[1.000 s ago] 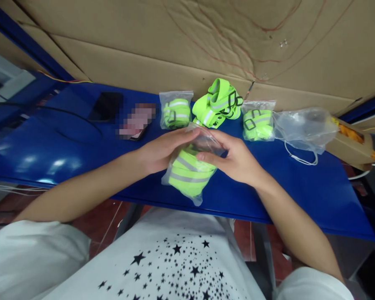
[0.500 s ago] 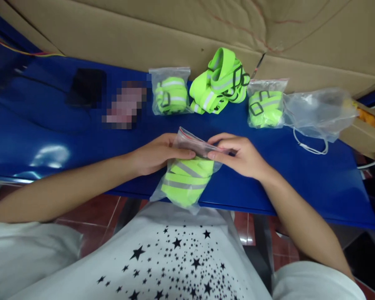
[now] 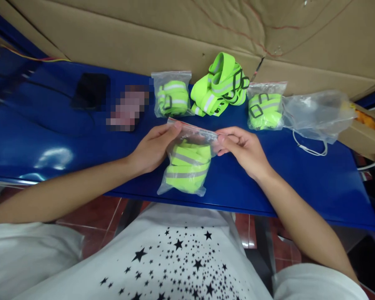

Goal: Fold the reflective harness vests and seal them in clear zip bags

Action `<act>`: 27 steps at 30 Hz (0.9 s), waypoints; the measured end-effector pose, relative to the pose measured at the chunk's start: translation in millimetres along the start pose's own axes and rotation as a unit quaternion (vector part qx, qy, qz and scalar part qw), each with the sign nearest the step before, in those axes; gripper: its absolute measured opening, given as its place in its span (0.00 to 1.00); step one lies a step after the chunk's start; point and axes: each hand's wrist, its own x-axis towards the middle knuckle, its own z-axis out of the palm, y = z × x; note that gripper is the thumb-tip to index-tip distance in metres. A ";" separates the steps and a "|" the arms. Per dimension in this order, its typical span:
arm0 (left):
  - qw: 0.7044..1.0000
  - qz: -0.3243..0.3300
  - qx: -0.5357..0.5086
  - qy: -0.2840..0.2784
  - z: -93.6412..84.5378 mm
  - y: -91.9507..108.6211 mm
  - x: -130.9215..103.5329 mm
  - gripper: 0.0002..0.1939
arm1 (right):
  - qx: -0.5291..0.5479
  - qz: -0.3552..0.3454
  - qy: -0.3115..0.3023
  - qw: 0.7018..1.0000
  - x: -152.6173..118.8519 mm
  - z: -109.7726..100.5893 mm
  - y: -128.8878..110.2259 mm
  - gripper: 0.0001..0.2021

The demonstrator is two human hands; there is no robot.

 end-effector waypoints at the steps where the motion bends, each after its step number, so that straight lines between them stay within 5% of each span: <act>1: 1.000 0.006 0.003 0.002 -0.5 0.0 0.9 0.28 | 0.008 0.009 0.003 1.000 1.5 -0.2 2.2 0.15; 13: 1.000 0.013 -0.005 0.006 1.4 -0.6 -2.8 0.30 | -0.023 -0.075 0.048 0.996 1.0 2.4 13.7 0.11; 27: 0.997 0.027 0.074 -0.025 5.8 -0.4 -9.8 0.31 | -0.073 -0.070 0.038 0.994 -4.6 6.5 4.5 0.08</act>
